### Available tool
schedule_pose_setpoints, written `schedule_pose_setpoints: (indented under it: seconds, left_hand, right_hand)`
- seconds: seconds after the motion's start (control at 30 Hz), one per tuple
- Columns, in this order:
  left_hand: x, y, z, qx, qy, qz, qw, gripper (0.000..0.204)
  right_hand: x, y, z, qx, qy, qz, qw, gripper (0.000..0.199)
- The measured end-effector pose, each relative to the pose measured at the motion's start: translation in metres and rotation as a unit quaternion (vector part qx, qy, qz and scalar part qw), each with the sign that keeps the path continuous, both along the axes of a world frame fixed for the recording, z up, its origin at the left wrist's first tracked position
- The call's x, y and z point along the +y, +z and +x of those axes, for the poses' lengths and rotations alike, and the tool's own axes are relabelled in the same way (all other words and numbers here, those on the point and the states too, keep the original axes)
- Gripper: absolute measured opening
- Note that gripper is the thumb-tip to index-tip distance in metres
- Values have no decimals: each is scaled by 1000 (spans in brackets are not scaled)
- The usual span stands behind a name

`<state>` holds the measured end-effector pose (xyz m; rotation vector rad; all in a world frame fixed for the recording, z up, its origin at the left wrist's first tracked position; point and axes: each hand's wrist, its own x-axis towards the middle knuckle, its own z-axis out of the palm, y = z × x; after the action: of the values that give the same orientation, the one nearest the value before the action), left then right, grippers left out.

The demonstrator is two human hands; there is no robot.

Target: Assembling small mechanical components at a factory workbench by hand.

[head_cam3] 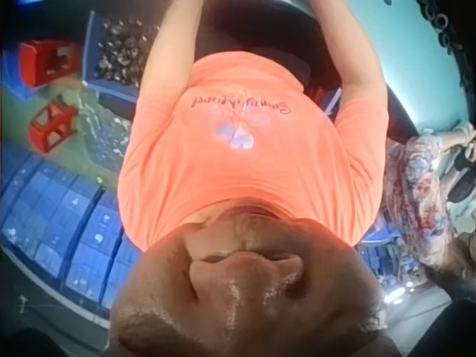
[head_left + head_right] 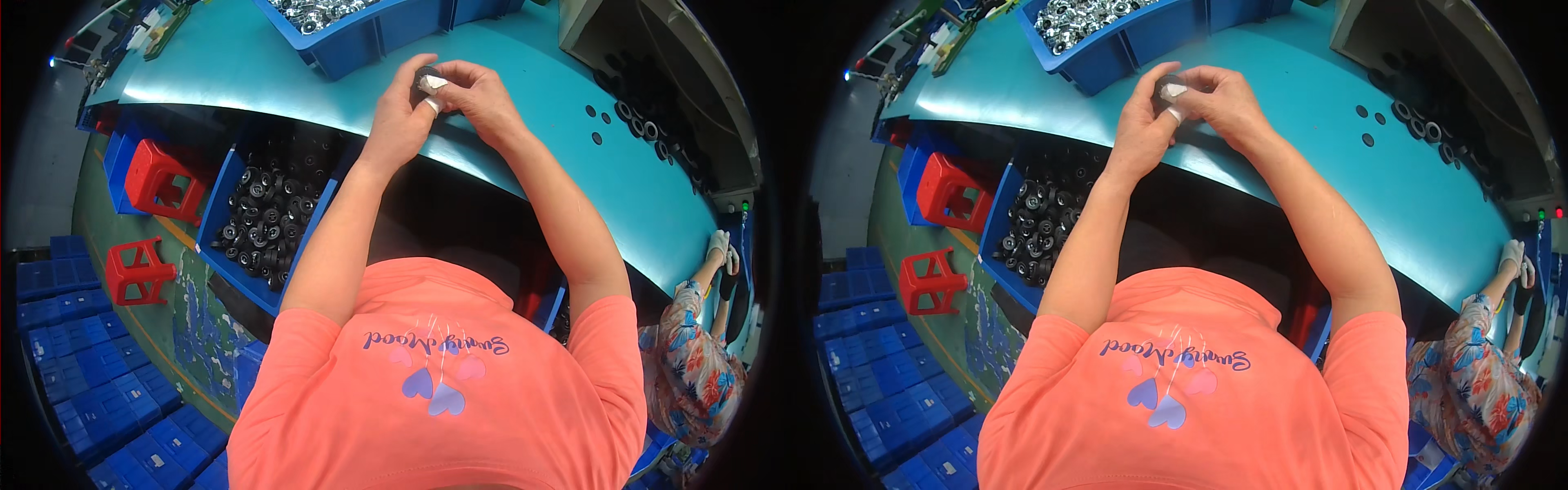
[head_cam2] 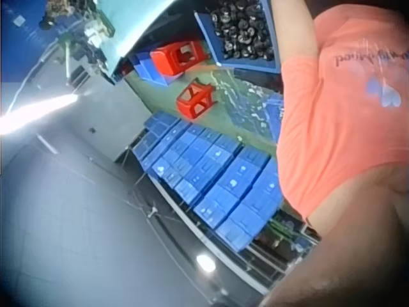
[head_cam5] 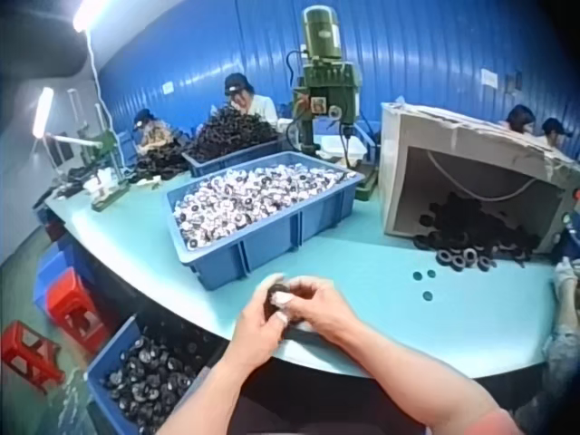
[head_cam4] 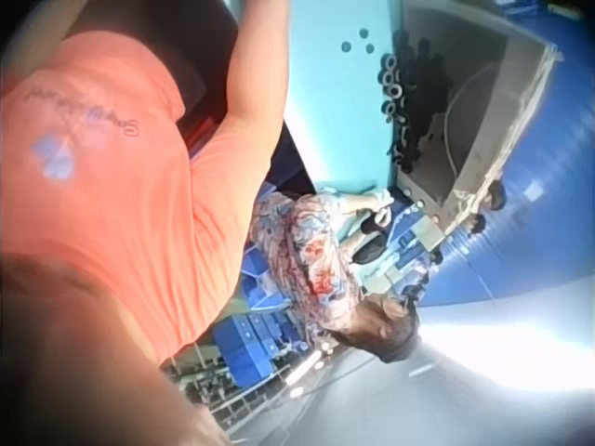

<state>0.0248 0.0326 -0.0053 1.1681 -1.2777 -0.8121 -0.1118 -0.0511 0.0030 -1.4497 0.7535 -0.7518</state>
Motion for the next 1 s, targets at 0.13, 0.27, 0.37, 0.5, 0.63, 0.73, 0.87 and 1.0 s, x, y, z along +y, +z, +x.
schedule_pose_setpoints:
  seconds: [0.13,0.27,0.37,0.5,0.63,0.73,0.87,1.0]
  left_hand:
    - [-3,-4,-12,-187,110,-46,975,49]
    - [-4,-4,-23,-278,163,-37,946,50]
    - [-5,-5,-26,-293,170,-35,940,49]
    - [-5,-2,-25,-253,159,-24,954,48]
    - [-3,0,-23,-228,137,6,964,49]
    - [-5,1,-23,-221,126,-2,967,49]
    - [-4,-1,-14,-35,35,-6,999,48]
    - [1,10,-10,52,-14,50,997,50]
  right_hand:
    - [-6,-10,-2,-15,-9,10,1000,31]
    - [-11,-19,-2,48,-49,-27,997,31]
    - [-13,-26,-1,72,-72,-55,993,31]
    - [-11,-21,-3,80,-72,-50,993,31]
    - [-10,-19,-3,111,-76,-63,989,31]
    - [-12,-11,-8,82,-36,-28,996,34]
    - [-21,-6,-22,-61,87,92,990,42]
    - [-24,0,-27,-82,136,115,981,43]
